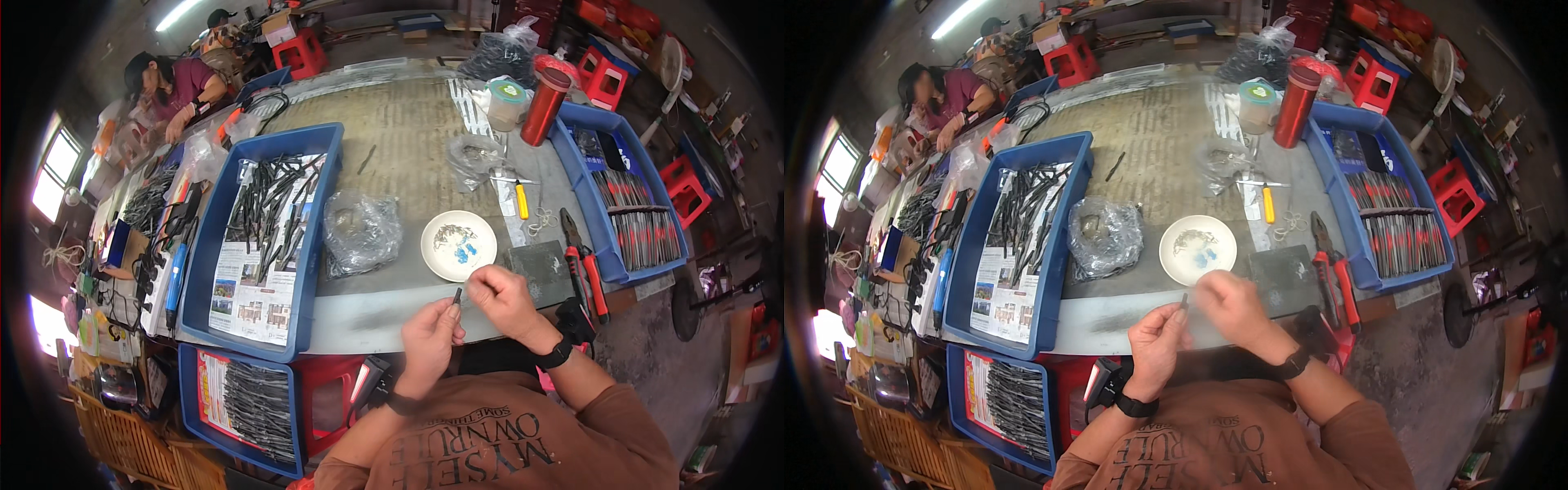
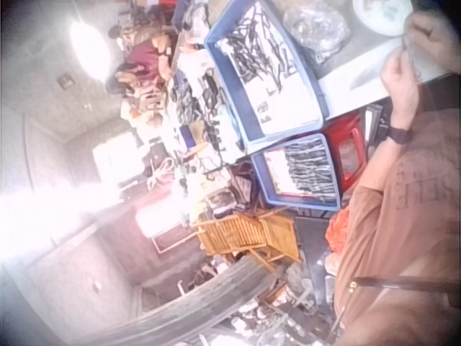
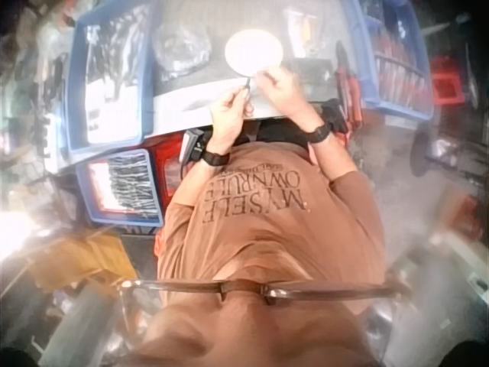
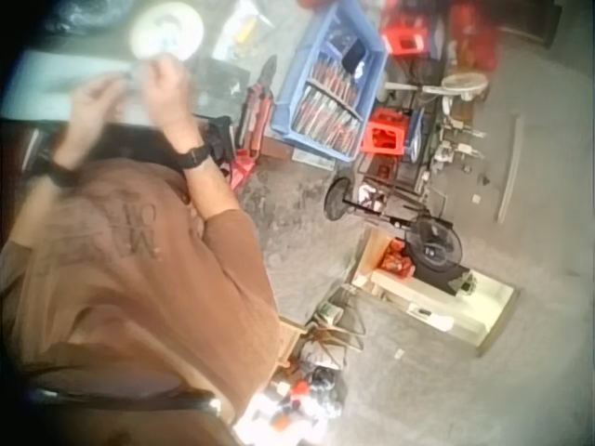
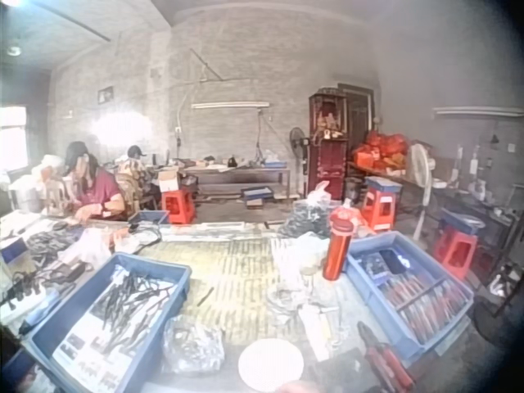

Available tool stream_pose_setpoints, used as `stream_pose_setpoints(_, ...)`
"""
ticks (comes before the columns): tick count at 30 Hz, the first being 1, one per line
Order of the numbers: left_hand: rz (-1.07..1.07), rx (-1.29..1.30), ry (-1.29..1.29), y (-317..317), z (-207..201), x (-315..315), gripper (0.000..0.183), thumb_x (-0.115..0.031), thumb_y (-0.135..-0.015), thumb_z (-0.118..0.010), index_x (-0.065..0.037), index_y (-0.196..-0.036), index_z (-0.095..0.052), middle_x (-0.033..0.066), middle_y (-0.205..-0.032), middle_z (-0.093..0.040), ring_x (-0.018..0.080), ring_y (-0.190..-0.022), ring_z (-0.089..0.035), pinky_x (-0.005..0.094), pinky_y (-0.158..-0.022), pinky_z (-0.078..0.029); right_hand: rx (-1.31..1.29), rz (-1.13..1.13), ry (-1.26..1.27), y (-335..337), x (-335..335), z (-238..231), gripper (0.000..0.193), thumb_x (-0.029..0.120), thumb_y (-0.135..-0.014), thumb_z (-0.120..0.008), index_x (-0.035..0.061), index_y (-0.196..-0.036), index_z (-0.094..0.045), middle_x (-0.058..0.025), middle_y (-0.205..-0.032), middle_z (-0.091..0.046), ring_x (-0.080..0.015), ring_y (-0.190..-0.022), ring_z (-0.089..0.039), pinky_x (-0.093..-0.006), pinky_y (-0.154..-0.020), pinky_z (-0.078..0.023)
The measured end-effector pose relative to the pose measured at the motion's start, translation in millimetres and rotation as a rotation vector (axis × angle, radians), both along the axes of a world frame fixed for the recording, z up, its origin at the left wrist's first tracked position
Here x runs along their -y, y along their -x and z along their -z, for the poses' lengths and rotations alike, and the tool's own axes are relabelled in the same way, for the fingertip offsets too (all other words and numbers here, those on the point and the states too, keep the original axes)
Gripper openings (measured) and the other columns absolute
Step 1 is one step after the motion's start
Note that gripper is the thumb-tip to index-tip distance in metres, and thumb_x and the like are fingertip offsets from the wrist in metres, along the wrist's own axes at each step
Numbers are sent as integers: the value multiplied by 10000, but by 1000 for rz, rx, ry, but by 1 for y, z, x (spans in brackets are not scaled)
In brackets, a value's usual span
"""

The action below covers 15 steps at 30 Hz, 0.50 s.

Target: The person repeatedly picks small metal components from a plate, inserts them into black plastic housings, and uses pliers to crimp the assembly. Finished units are placed into a blue bin. The process is repeated for multiple items.

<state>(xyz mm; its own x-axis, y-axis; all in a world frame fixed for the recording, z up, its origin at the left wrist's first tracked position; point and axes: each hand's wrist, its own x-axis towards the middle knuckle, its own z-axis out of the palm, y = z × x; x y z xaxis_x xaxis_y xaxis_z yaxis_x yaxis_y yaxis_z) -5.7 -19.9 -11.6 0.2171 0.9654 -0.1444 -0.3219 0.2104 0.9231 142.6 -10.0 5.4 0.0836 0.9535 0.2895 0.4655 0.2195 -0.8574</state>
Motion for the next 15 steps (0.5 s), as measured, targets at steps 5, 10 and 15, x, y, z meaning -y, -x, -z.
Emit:
stream_pose_setpoints(5,15,1,-31,0,0,1,158,-58,-862,-564,35,-984,-606,22,-743,-597,66,-555,-528,190,-503,-439,-42,96,72,1,-4,-2,154,157,-791,-615,7,-793,-582,-126,-698,-574,-235,-610,-570,-317,-551,-436)
stream_pose_setpoints(10,6,-9,-2,1,-1,1,173,-78,-874,-554,45,-988,-595,24,-709,-564,71,-567,-525,193,-500,-446,27,-14,64,1,-2,-4,169,166,-773,-641,8,-780,-581,-123,-694,-581,-215,-599,-561,-307,-549,-440)
stream_pose_setpoints(15,16,-10,-3,3,0,1,184,-93,-882,-548,48,-994,-588,22,-697,-547,72,-574,-521,193,-499,-450,5,-87,135,-3,1,-6,194,163,-782,-664,-10,-803,-578,-33,-647,-532,-52,-546,-449,-230,-481,-375)
